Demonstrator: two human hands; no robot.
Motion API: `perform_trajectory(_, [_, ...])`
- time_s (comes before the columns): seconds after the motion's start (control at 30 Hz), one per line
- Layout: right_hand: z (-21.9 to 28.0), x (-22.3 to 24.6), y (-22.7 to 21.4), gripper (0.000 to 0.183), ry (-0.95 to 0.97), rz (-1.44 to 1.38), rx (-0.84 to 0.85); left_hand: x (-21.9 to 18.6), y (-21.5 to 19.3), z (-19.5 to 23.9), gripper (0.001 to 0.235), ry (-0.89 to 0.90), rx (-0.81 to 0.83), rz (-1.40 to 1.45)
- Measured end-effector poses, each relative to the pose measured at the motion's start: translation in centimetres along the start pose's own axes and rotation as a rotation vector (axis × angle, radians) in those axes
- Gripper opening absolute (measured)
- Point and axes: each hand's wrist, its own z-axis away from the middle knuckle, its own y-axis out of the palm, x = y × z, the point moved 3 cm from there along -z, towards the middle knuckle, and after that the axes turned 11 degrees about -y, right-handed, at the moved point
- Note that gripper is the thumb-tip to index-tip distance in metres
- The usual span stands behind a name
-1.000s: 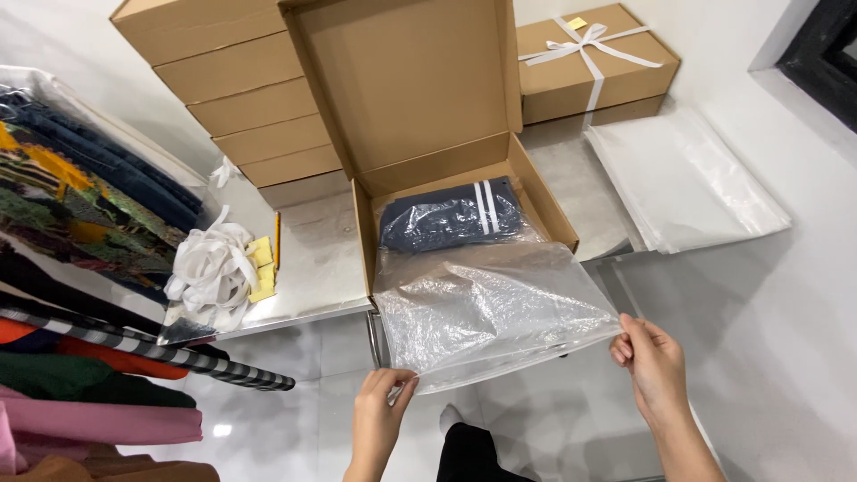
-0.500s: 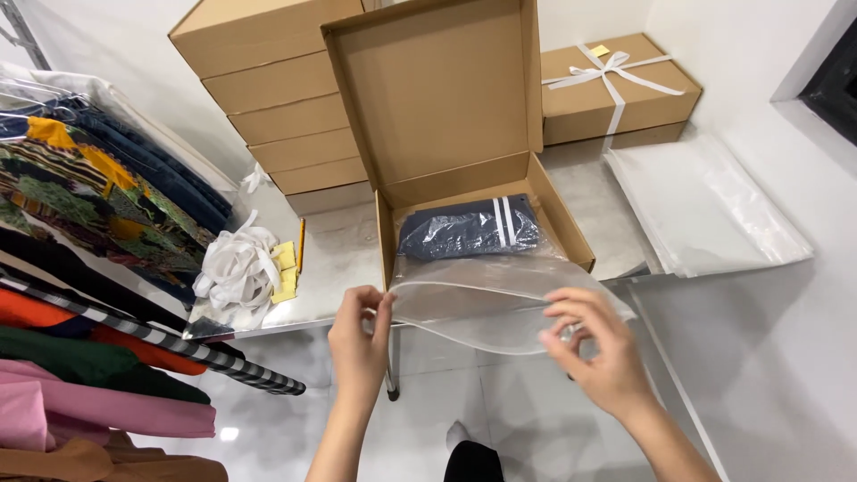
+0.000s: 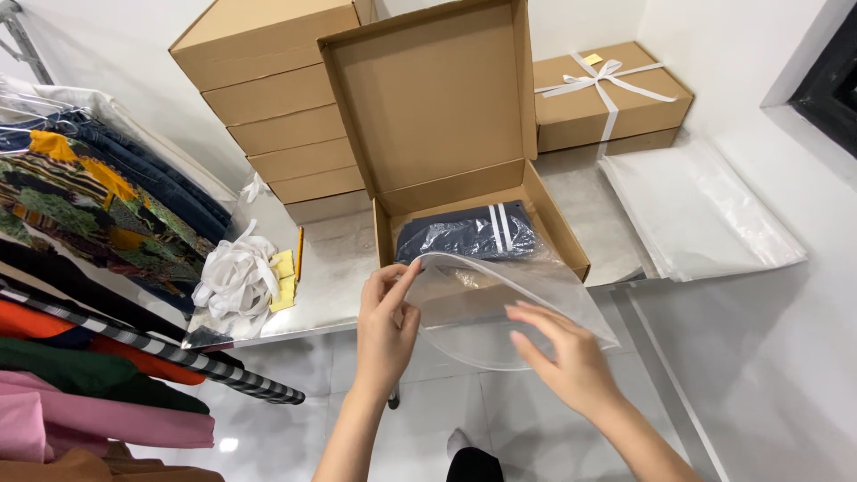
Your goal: The person places a plastic bag into a cardboard box and closes it. They then handle a yellow sticky note and a white ribbon. Later, they open another box, remove a folded dark blue garment from a plastic bag, and hang it on a green hanger on a clothing rack.
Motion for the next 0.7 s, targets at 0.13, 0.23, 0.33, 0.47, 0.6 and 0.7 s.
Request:
perform_trajectory(0.13, [-4.6,-0.5,3.1,0.046,-0.034,0.051,0.122,-1.7,0.0,0.3,0.074,-0.090,-0.030,-0.019])
perform_trajectory(0.23, [-7.7,-3.1,6.2,0.053,0.079,0.091,0.266,-2.4,-0.5,0.9,0.075,-0.155,0.004,-0.003])
perform_trajectory(0.33, [-8.4,-7.7,10.0,0.077,0.447,0.103,0.404,-2.4,-1.4,2.0,0.073,-0.131,0.016,-0.129])
perform_trajectory(0.47, [-11.9,-13.8,13.5,0.046,0.189,0.345,0.451,-2.9,-2.8,2.1,0.063,-0.147,0.060,-0.081])
perform_trajectory(0.6, [-13.2,-15.4,12.1,0.054,0.496,-0.028,0.261,-2.1,-4.8,0.6,0.053,-0.320,0.034,0.190])
perform_trajectory(0.7, [-13.7,-18.2,14.1,0.053,0.308,-0.307,-0.131,0.9,-5.0,-0.5,0.047,-0.443,-0.018,0.245])
